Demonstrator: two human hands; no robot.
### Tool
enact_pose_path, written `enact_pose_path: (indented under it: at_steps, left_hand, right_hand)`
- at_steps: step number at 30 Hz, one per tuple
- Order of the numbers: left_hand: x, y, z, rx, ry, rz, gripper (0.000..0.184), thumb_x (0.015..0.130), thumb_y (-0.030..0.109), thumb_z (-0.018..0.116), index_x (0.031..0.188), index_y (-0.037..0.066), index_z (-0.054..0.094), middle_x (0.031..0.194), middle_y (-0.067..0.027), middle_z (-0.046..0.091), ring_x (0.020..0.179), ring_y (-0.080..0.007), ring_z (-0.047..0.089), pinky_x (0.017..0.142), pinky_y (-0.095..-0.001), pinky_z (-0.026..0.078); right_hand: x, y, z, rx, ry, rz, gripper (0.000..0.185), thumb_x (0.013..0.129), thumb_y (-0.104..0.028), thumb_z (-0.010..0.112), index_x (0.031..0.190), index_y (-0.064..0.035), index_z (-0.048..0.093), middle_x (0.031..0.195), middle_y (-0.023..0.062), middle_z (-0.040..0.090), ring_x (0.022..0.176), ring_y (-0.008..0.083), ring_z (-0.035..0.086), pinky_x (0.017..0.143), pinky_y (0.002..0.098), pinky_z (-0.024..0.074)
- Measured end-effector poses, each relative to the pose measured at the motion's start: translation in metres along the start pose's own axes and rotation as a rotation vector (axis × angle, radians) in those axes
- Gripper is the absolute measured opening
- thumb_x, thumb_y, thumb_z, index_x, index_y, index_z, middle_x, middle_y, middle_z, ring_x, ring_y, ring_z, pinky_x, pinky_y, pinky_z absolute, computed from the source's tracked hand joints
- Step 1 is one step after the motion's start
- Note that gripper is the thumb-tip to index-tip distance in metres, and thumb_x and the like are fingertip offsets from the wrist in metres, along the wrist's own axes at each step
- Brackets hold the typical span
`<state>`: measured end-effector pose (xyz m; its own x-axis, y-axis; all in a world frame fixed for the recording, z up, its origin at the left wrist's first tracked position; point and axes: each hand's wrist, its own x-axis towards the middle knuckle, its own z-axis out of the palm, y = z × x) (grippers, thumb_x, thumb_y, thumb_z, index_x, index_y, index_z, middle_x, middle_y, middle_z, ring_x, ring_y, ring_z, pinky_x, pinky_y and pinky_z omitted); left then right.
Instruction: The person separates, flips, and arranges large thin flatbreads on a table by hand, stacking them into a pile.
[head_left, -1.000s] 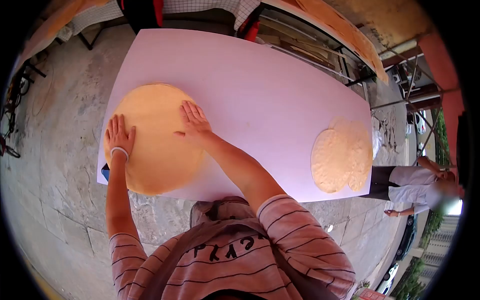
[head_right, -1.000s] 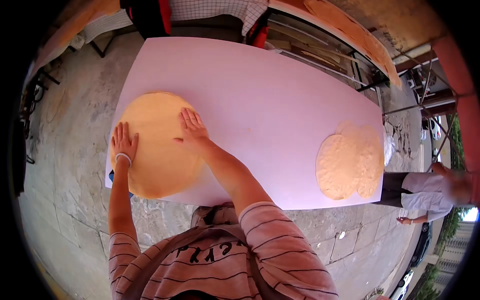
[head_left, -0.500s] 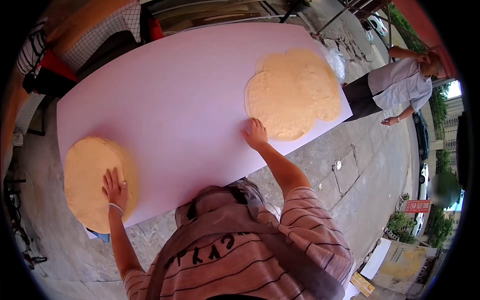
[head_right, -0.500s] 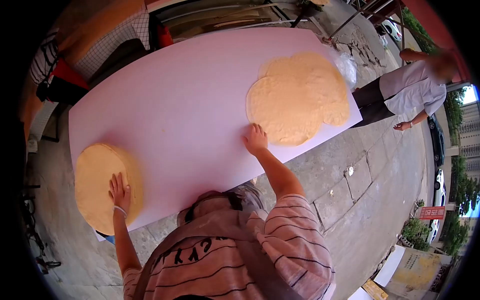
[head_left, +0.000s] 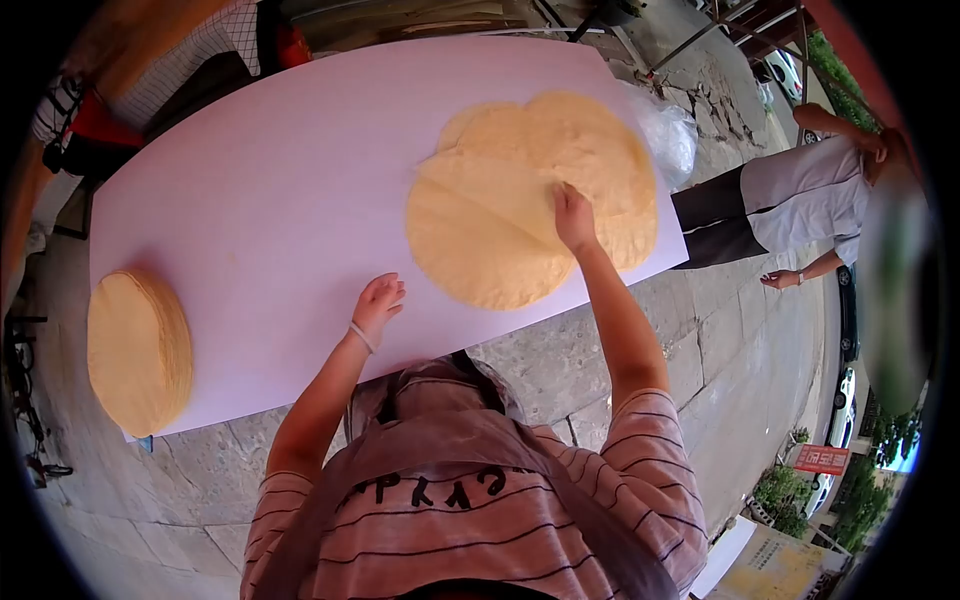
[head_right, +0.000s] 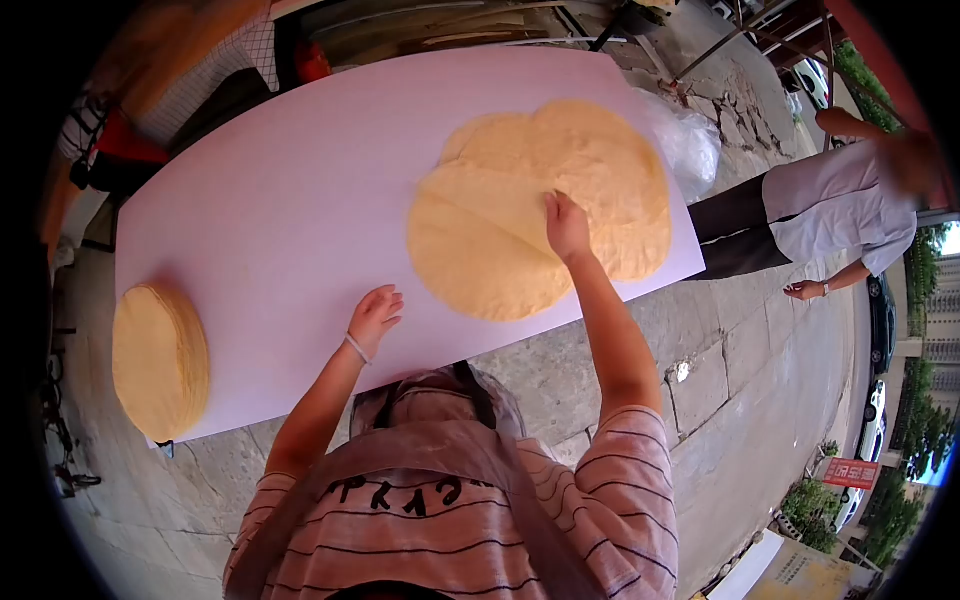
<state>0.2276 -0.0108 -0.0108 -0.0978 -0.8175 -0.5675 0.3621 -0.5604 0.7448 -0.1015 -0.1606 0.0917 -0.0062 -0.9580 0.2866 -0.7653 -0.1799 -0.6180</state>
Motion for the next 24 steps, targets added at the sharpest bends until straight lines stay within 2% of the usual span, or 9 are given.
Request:
enact_pose_path:
  at_steps: [2, 4, 8, 11, 14, 16, 17, 20, 24]
  left_hand:
    - [0.031, -0.027, 0.038, -0.16, 0.122, -0.101, 0.03, 0.087, 0.023, 0.054, 0.112, 0.007, 0.05, 0.108, -0.0086, 0.055, 0.099, -0.0187, 0.054, 0.08, -0.034, 0.046]
    - [0.051, -0.038, 0.07, -0.224, 0.234, -0.19, 0.024, 0.086, 0.019, 0.051, 0.107, 0.007, 0.051, 0.098, -0.0079, 0.057, 0.09, -0.018, 0.056, 0.076, -0.0339, 0.047]
    - [0.075, -0.054, 0.067, -0.181, 0.261, -0.208, 0.014, 0.085, 0.015, 0.049, 0.096, 0.006, 0.051, 0.077, -0.0055, 0.056, 0.07, -0.0166, 0.056, 0.069, -0.0334, 0.049]
    - [0.062, -0.046, 0.085, -0.247, 0.471, 0.018, 0.012, 0.081, 0.01, 0.049, 0.092, 0.006, 0.049, 0.07, -0.007, 0.054, 0.051, -0.0162, 0.051, 0.046, -0.0287, 0.045]
    - [0.071, -0.066, 0.072, -0.106, 0.385, 0.069, 0.02, 0.079, 0.006, 0.05, 0.099, 0.005, 0.045, 0.072, -0.0068, 0.055, 0.055, -0.0164, 0.053, 0.048, -0.029, 0.046]
    - [0.08, -0.085, 0.065, 0.392, 0.467, 0.227, 0.018, 0.079, 0.005, 0.052, 0.096, 0.003, 0.047, 0.077, -0.0075, 0.057, 0.064, -0.0158, 0.056, 0.055, -0.0297, 0.047]
    - [0.084, -0.093, 0.064, 0.641, 0.497, 0.306, 0.017, 0.078, 0.004, 0.054, 0.094, 0.003, 0.048, 0.08, -0.0078, 0.059, 0.068, -0.0154, 0.058, 0.058, -0.03, 0.048]
    - [0.059, -0.043, 0.098, -0.266, 0.559, -0.065, 0.01, 0.081, 0.005, 0.055, 0.091, 0.003, 0.055, 0.08, -0.0052, 0.059, 0.066, -0.0126, 0.056, 0.057, -0.0258, 0.046]
    - [0.058, -0.042, 0.079, -0.164, 0.227, -0.099, 0.016, 0.084, 0.013, 0.059, 0.097, 0.005, 0.06, 0.081, -0.0015, 0.061, 0.066, -0.0098, 0.056, 0.058, -0.023, 0.045]
  right_hand:
    - [0.056, -0.043, -0.065, -0.142, 0.193, -0.23, 0.025, 0.089, -0.02, 0.05, 0.101, -0.0011, 0.06, 0.085, 0.0215, 0.062, 0.079, 0.0353, 0.06, 0.066, 0.0396, 0.0487]
    - [0.07, -0.095, -0.106, -0.268, 0.11, -0.465, 0.02, 0.087, -0.019, 0.051, 0.097, -0.0058, 0.062, 0.08, 0.0148, 0.064, 0.073, 0.0312, 0.061, 0.062, 0.039, 0.0489]
    - [0.061, -0.091, -0.068, -0.498, -0.233, -0.431, 0.017, 0.086, -0.019, 0.051, 0.095, -0.0071, 0.061, 0.081, 0.012, 0.064, 0.076, 0.0263, 0.061, 0.062, 0.036, 0.0492]
    - [0.017, -0.046, 0.003, -0.346, -0.278, -0.332, 0.017, 0.086, -0.017, 0.05, 0.097, -0.0073, 0.059, 0.083, 0.0098, 0.064, 0.08, 0.0265, 0.061, 0.066, 0.0377, 0.0497]
    - [-0.072, -0.012, 0.08, -0.23, -0.368, -0.273, 0.019, 0.086, -0.018, 0.051, 0.098, -0.0059, 0.058, 0.102, 0.0092, 0.062, 0.094, 0.0247, 0.058, 0.078, 0.0358, 0.0484]
    - [-0.11, -0.008, 0.097, -0.216, -0.446, -0.053, 0.021, 0.083, -0.014, 0.052, 0.101, -0.0052, 0.057, 0.104, 0.0091, 0.061, 0.097, 0.0271, 0.057, 0.08, 0.0363, 0.0478]
    - [-0.123, -0.009, 0.101, -0.165, -0.325, -0.129, 0.022, 0.085, -0.012, 0.051, 0.104, -0.0047, 0.058, 0.106, 0.0111, 0.061, 0.1, 0.0293, 0.056, 0.085, 0.0376, 0.0454]
    - [-0.141, -0.009, 0.11, -0.139, -0.223, -0.116, 0.024, 0.082, -0.011, 0.052, 0.105, -0.0046, 0.057, 0.108, 0.011, 0.06, 0.103, 0.032, 0.054, 0.086, 0.0393, 0.0441]
    - [-0.142, -0.012, 0.115, -0.087, -0.187, -0.076, 0.024, 0.082, -0.011, 0.052, 0.105, -0.0043, 0.058, 0.108, 0.011, 0.06, 0.103, 0.0326, 0.054, 0.087, 0.0398, 0.0432]
